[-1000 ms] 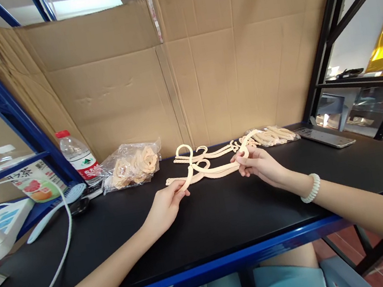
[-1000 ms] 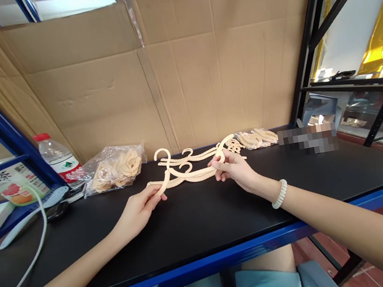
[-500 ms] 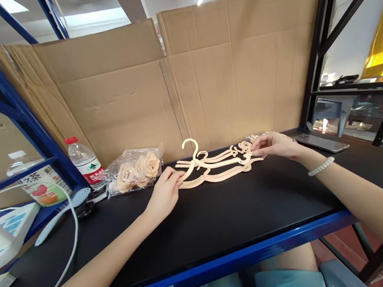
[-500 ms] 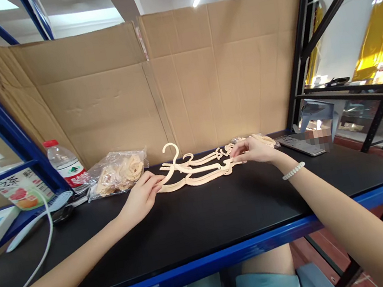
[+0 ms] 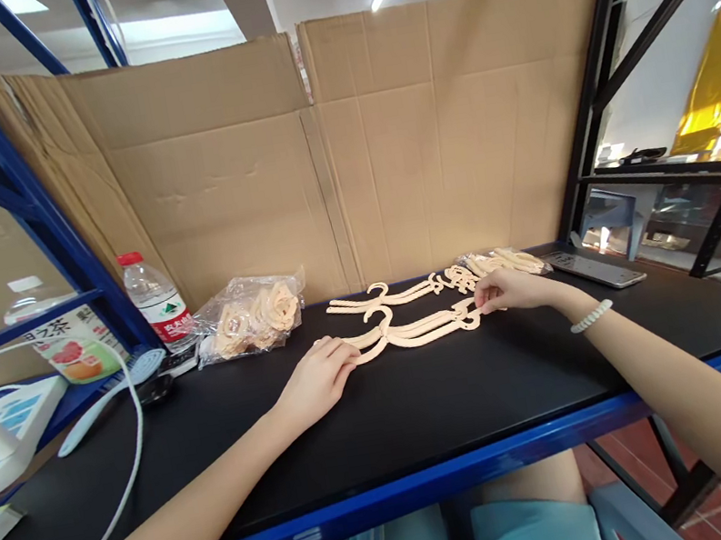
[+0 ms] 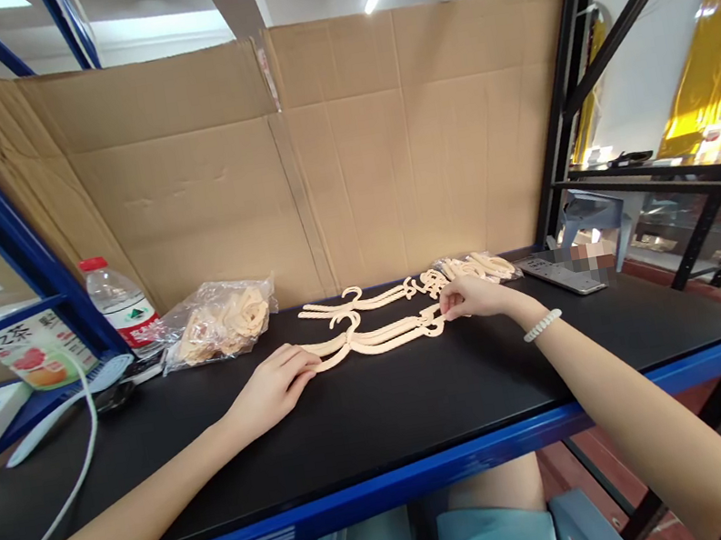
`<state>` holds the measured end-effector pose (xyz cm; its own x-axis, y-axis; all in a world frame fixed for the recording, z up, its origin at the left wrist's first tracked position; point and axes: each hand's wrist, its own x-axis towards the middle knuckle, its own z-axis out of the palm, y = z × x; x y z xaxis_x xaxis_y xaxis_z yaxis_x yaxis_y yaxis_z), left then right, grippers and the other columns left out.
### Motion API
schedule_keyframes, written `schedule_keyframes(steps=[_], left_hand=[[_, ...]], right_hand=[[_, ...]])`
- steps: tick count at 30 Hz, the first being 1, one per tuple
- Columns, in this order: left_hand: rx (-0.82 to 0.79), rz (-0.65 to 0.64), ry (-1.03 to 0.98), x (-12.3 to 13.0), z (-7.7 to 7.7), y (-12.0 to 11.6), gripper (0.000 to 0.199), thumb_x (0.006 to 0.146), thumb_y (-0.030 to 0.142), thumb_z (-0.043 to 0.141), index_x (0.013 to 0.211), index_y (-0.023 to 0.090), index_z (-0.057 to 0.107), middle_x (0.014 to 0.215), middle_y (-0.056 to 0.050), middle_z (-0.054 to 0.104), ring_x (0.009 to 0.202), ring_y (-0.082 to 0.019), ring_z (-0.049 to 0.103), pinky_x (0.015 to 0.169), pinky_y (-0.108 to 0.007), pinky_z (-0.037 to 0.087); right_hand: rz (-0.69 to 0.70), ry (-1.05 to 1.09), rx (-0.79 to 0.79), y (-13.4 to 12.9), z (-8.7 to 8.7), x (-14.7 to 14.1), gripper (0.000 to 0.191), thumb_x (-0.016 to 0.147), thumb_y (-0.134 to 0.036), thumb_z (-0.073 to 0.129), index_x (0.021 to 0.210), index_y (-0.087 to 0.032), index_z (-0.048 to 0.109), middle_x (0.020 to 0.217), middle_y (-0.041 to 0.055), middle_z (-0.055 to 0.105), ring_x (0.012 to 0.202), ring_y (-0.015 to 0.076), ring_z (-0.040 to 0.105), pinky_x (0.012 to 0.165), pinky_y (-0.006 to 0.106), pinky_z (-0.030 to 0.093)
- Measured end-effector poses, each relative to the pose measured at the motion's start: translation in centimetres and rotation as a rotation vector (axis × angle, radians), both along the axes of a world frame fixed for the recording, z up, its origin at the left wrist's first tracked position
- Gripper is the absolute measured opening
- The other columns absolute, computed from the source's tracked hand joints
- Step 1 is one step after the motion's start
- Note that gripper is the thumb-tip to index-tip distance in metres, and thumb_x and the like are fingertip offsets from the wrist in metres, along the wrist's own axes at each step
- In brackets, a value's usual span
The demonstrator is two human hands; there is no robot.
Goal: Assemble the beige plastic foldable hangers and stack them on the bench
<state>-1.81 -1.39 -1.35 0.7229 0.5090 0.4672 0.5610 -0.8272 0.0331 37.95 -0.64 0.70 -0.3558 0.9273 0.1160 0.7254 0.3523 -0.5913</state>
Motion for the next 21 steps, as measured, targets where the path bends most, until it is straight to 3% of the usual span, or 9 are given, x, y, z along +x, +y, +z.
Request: schedule_keyframes(steps=[7, 13, 17, 21], left_hand=[[0.050, 0.058, 0.016, -0.1, -0.3, 0.4, 0.019, 0.094, 0.018, 0.044, 0.092, 0.020, 0.063, 0.094, -0.006, 0.067, 0.090, -0.021, 0.062, 0.082, -0.034, 0.050], [0.125, 0.077, 0.021, -0.2, -0.7, 1.0, 0.021, 0.091, 0.011, 0.043, 0.095, 0.018, 0.063, 0.096, -0.006, 0.067, 0.090, -0.021, 0.063, 0.082, -0.035, 0.052], [0.131, 0.074, 0.027, -0.2, -0.7, 1.0, 0.023, 0.090, 0.009, 0.043, 0.095, 0.019, 0.063, 0.097, -0.006, 0.067, 0.091, -0.021, 0.063, 0.083, -0.035, 0.053], [0.109, 0.077, -0.001, 0.1, -0.6, 0.9, 0.023, 0.092, 0.012, 0.042, 0.096, 0.019, 0.064, 0.100, -0.007, 0.067, 0.094, -0.021, 0.062, 0.085, -0.036, 0.053]], right_hand=[[-0.038, -0.067, 0.013, 0.2, -0.4, -0.4, 0.012, 0.069, -0.028, 0.065, 0.069, -0.017, 0.065, 0.068, 0.0036, 0.066, 0.067, 0.0171, 0.060, 0.062, 0.028, 0.045], [-0.104, -0.198, 0.166, 0.5, -0.6, -0.5, 0.004, 0.074, -0.016, 0.063, 0.071, -0.016, 0.067, 0.072, 0.0045, 0.068, 0.071, 0.0177, 0.062, 0.064, 0.028, 0.046], [-0.190, -0.220, 0.280, 0.4, -0.9, -0.8, 0.011, 0.072, -0.007, 0.060, 0.072, -0.016, 0.067, 0.076, 0.0057, 0.069, 0.071, 0.0188, 0.062, 0.064, 0.029, 0.045], [-0.262, -0.159, 0.410, 0.2, -1.6, -2.6, 0.023, 0.078, -0.004, 0.048, 0.084, -0.015, 0.068, 0.087, 0.0088, 0.070, 0.081, 0.0211, 0.064, 0.074, 0.033, 0.049]])
